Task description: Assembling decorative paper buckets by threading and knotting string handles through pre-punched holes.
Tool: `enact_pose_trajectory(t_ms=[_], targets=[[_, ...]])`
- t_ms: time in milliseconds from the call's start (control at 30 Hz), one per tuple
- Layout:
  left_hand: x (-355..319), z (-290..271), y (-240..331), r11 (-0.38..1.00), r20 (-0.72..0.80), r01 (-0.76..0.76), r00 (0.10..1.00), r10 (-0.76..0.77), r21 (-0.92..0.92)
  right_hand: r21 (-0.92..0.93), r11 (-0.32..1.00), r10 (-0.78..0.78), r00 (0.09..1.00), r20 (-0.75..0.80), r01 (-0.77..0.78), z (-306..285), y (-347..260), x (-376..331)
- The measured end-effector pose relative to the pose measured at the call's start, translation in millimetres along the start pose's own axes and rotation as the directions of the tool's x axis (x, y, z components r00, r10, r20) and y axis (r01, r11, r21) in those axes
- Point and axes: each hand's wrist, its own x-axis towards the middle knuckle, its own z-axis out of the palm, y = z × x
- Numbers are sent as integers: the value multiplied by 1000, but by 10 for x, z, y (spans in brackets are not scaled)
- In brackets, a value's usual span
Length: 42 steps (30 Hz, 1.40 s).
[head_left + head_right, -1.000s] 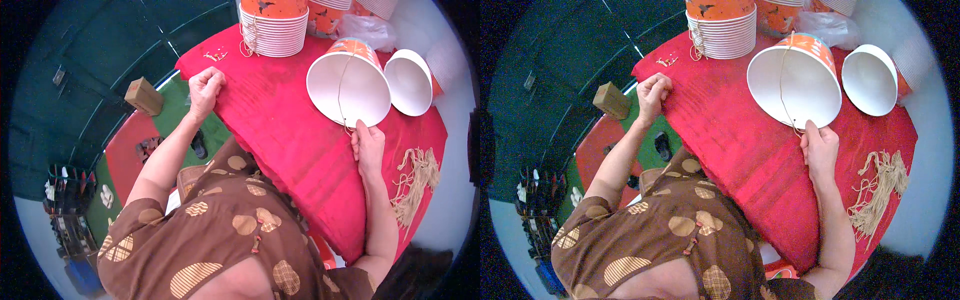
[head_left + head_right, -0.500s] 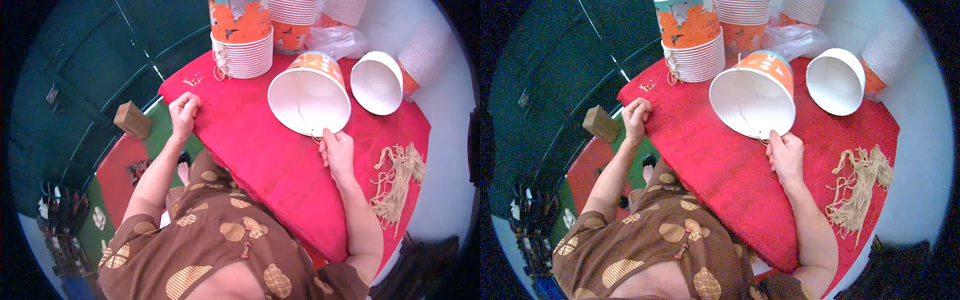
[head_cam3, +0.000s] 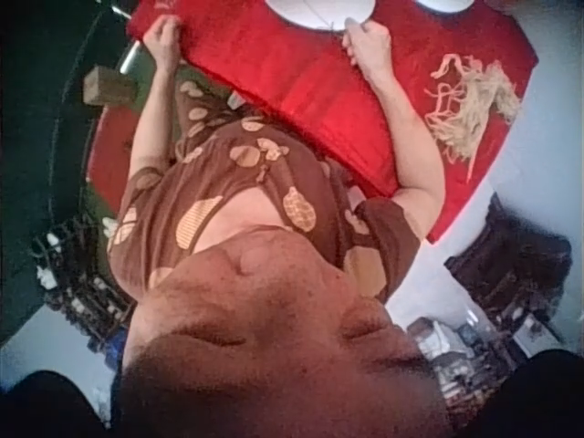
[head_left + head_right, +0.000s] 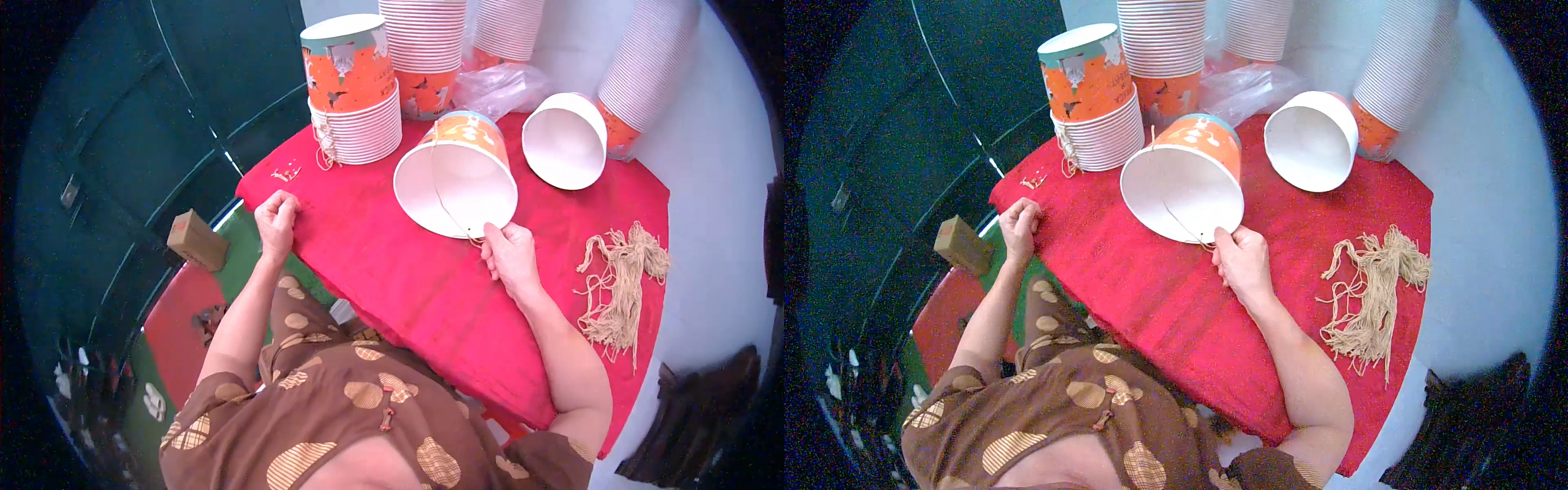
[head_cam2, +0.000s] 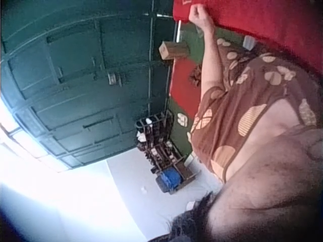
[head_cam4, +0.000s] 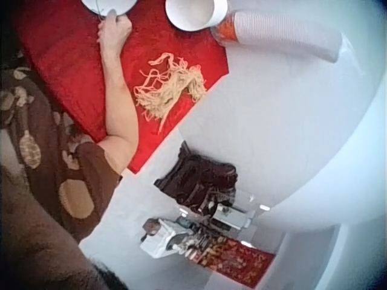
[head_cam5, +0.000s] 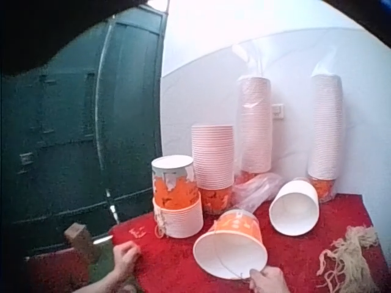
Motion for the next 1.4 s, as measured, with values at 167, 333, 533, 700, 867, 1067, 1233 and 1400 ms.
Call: enact_pose_trajectory(t_ms=[167, 333, 533, 700, 867, 1067, 1233, 1400], targets=[[0, -38, -95, 999, -12, -49, 999, 50, 17, -35, 999, 8, 1000, -5, -9, 11, -25, -14], [-12, -27, -65, 998, -1, -51, 999, 51, 38, -59, 998, 13, 1000, -23, -15, -2, -7, -25], [-24, -25, -38, 995, -23, -88, 996, 89, 44, 15, 1000, 0, 1000, -3, 0, 1, 41, -7], [-7, -44, -76, 999, -9, -37, 999, 38, 35, -11, 1000, -2, 1000, 27, 2, -13, 7, -15], [-20, -12, -31, 1000, -2, 0, 1000, 0, 2, 21, 1000, 1, 1000, 24, -2, -11, 35, -8], [0, -19, -102, 994, -1, -109, 994, 109, 28, -24, 999, -26, 999, 28, 27, -11, 13, -22], [13, 42, -104, 984, -49, -140, 988, 146, 113, -45, 998, -32, 999, 27, 33, -12, -32, -23], [11, 51, -122, 968, -50, -189, 979, 200, 165, -30, 999, -30, 1000, 1, 30, 6, -15, -7]])
